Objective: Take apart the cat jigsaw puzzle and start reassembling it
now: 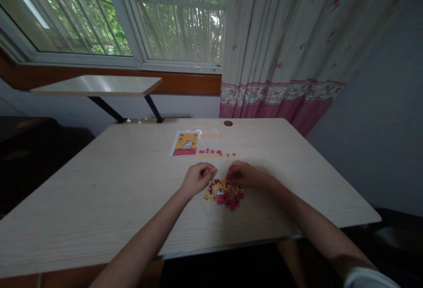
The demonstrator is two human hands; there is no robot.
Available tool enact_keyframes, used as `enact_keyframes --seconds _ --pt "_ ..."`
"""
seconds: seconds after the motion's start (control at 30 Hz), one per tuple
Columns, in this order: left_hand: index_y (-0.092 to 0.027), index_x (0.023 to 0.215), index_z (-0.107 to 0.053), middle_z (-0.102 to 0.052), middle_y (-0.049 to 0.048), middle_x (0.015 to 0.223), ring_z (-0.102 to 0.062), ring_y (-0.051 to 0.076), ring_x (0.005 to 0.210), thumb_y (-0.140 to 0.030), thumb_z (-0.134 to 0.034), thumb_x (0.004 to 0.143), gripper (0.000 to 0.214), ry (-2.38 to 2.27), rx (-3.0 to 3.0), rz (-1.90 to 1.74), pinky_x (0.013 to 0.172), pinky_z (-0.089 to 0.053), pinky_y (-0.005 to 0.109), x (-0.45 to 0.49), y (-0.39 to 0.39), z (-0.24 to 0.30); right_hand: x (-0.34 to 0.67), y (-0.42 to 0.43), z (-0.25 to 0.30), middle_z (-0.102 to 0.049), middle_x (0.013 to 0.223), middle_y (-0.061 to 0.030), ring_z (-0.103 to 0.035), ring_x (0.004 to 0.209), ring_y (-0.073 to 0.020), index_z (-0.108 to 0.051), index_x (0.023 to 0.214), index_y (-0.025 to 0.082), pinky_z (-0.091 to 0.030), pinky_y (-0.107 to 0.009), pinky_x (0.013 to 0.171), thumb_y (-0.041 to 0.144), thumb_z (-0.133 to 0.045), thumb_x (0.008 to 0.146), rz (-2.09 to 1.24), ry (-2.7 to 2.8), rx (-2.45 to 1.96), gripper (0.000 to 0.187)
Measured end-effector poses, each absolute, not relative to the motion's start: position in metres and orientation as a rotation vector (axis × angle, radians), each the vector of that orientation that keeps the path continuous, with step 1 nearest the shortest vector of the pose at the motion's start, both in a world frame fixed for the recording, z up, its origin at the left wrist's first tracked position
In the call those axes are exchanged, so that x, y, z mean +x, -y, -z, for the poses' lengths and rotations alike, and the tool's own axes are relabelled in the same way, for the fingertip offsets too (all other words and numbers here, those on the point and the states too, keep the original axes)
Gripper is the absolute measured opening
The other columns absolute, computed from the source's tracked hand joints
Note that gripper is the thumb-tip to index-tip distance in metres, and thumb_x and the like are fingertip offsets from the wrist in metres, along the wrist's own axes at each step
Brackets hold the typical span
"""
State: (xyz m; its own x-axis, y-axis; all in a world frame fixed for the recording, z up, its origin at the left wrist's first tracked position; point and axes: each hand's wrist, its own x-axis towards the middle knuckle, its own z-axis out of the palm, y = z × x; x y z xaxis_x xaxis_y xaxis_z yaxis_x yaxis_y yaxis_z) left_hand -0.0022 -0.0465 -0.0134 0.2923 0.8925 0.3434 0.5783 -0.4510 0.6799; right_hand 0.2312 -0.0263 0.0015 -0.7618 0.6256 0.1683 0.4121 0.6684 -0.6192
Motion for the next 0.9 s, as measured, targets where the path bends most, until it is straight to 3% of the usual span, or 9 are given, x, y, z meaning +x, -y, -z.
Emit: enact_keyframes --seconds 0.17,0.47,0.57,0.7,0.9 --pt "-0.015 0.075 -0.066 -0.059 0.0005 0.062 -0.048 0.009 0.054 -0.031 -0.052 0.081 0.022 -1.202 2.162 -0.965 0.052 -0.036 0.02 0.001 0.049 0.011 0.224 0.032 -0.002 -0.06 0.071 -0.0004 -0.051 0.063 -0.0102 -0.066 0.077 0.017 -0.04 -0.022 0.06 0.03 -0.064 0.075 -1.02 2.159 -0.99 0.013" --pt "-0.014 0.08 -0.068 -0.062 0.0035 0.069 -0.05 0.01 0.057 -0.032 -0.056 0.079 0.021 -1.099 2.082 -0.981 0.053 -0.038 0.02 0.006 0.053 0.001 0.2 0.039 0.016 -0.057 0.061 0.0014 -0.047 0.053 -0.0085 -0.063 0.076 0.016 -0.036 -0.021 0.05 0.043 -0.064 0.072 -1.247 1.773 -1.016 0.028" --pt "-0.014 0.075 -0.067 -0.06 0.0022 0.064 -0.046 0.009 0.053 -0.031 -0.055 0.078 0.021 -1.118 2.004 -1.022 0.05 -0.036 0.019 0.007 0.053 0.001 0.2 0.042 0.012 -0.059 0.064 0.0011 -0.05 0.055 -0.0093 -0.064 0.08 0.017 -0.038 -0.021 0.052 0.039 -0.064 0.074 -1.128 1.86 -1.039 0.023" --pt "-0.013 0.073 -0.067 -0.053 -0.0008 0.054 -0.04 0.008 0.048 -0.034 -0.055 0.077 0.024 -1.158 1.905 -1.03 0.047 -0.032 0.019 0.008 0.052 0.005 0.203 0.044 0.008 -0.064 0.076 -0.0011 -0.057 0.069 -0.0125 -0.064 0.097 0.02 -0.043 -0.026 0.068 0.034 -0.066 0.074 -0.729 2.012 -0.99 0.027" --pt "-0.012 0.075 -0.067 -0.051 -0.0018 0.052 -0.039 0.008 0.047 -0.037 -0.056 0.076 0.027 -1.153 1.83 -1.018 0.046 -0.031 0.019 0.009 0.05 0.01 0.204 0.043 0.012 -0.066 0.076 -0.0016 -0.059 0.074 -0.0149 -0.065 0.095 0.022 -0.038 -0.03 0.076 0.04 -0.064 0.077 -0.326 2.147 -0.981 0.025"
